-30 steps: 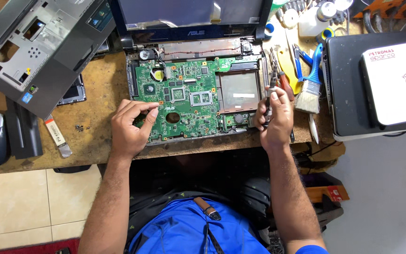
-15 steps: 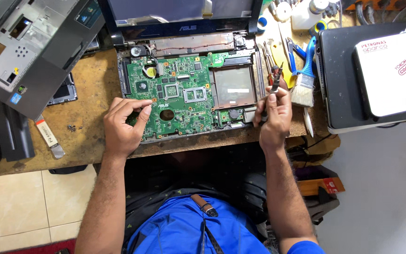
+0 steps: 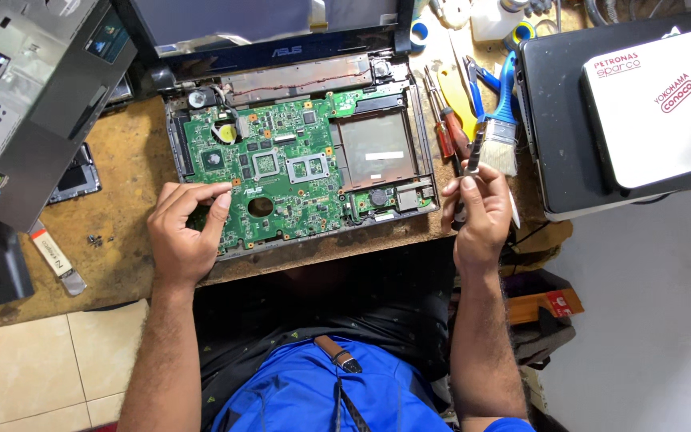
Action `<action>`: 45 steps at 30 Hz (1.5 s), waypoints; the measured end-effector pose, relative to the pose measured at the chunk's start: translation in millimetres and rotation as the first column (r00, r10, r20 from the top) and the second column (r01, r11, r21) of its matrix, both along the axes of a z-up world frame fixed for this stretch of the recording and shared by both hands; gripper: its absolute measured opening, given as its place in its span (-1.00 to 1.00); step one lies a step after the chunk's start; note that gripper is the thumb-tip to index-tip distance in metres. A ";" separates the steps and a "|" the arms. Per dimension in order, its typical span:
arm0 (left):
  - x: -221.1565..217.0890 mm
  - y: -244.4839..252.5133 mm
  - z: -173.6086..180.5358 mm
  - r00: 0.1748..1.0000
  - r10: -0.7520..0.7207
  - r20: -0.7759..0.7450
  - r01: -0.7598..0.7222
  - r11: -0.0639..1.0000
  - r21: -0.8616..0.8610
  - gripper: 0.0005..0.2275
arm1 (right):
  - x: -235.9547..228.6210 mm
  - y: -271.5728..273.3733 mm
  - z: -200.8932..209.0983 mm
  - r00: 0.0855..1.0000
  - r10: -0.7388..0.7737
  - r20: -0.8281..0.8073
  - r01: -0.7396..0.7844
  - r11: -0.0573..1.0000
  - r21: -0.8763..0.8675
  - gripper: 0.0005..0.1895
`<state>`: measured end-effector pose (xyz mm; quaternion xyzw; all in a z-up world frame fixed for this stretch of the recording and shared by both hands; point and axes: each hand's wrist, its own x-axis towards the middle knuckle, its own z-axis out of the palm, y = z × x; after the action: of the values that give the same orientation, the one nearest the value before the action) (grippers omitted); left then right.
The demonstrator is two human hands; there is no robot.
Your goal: The person assembles a laptop by screwing components onto the motherboard, placing the palm rest, and installing the keyboard. The person uses a screwdriver to secure screws and aligns parts into place.
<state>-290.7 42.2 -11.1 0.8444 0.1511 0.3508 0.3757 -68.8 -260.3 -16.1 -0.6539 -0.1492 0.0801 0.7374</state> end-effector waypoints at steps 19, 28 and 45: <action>2.0 -2.6 -3.3 0.996 0.059 -0.064 -0.057 0.998 0.030 -0.96 | -11.9 2.5 42.5 0.910 0.282 0.304 -0.004 0.739 -0.674 -0.81; 3.8 -3.2 4.0 0.996 0.083 -0.017 -0.082 0.995 0.058 -0.97 | -10.8 3.6 15.0 0.964 0.161 0.212 -0.061 0.909 -0.412 -0.81; -31.0 63.5 10.9 0.649 0.728 0.220 0.353 -0.032 -0.935 -0.65 | -33.4 19.4 -4.7 0.928 0.298 0.225 -0.205 0.910 -0.360 -0.76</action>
<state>-321.8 105.7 -0.2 0.0656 0.3249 0.4842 0.8098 -102.2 -240.9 -20.8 -0.7478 -0.3182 0.1077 0.5727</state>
